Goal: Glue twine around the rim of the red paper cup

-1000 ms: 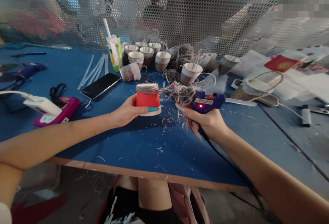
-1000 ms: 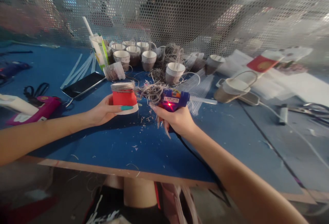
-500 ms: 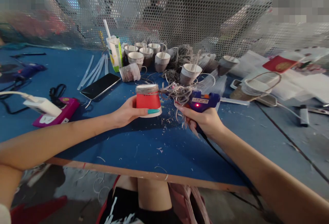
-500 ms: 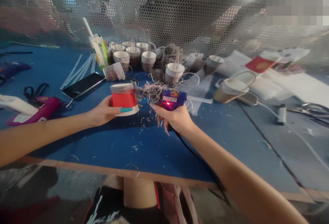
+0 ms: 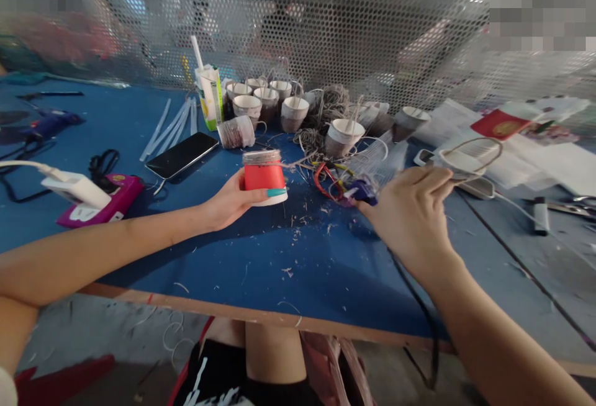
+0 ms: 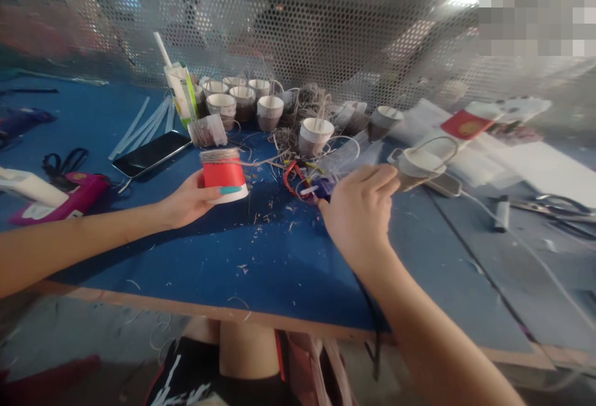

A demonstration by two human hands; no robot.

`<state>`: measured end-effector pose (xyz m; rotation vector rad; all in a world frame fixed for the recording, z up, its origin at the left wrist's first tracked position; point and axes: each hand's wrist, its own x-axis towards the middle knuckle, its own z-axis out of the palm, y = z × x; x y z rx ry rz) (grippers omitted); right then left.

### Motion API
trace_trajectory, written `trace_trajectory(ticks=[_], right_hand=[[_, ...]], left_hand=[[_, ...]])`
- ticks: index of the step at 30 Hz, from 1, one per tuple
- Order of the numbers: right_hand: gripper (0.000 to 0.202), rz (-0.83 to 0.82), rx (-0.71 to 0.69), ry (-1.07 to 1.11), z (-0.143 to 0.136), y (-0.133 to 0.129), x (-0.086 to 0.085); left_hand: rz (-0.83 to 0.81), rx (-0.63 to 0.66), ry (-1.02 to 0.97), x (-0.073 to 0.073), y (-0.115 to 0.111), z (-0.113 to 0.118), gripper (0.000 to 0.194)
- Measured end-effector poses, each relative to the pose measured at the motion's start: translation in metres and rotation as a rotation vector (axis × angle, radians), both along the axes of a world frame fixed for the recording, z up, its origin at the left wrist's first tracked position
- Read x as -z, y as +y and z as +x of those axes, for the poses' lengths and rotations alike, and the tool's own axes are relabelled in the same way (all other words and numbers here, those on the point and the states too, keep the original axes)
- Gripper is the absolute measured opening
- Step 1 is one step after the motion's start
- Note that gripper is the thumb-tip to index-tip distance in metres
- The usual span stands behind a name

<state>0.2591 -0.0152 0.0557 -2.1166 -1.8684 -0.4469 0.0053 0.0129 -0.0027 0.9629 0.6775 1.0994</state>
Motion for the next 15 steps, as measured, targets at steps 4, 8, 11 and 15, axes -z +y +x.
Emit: trace_trajectory(ticks=[4, 8, 11, 15], right_hand=[[0.055, 0.134, -0.272, -0.047, -0.008, -0.007, 0.013], [0.040, 0.138, -0.963, 0.153, -0.025, -0.022, 0.015], [0.037, -0.076, -1.310, 0.432, -0.031, -0.027, 0.015], [0.033, -0.355, -1.284, 0.867, -0.031, -0.025, 0.019]], left_hand=[[0.011, 0.023, -0.005, -0.001, 0.000, 0.001, 0.055], [0.025, 0.065, 0.040, -0.001, -0.001, 0.000, 0.059], [0.036, 0.098, 0.071, -0.001, -0.002, -0.001, 0.061], [0.056, 0.105, 0.095, 0.003, -0.002, -0.002, 0.061]])
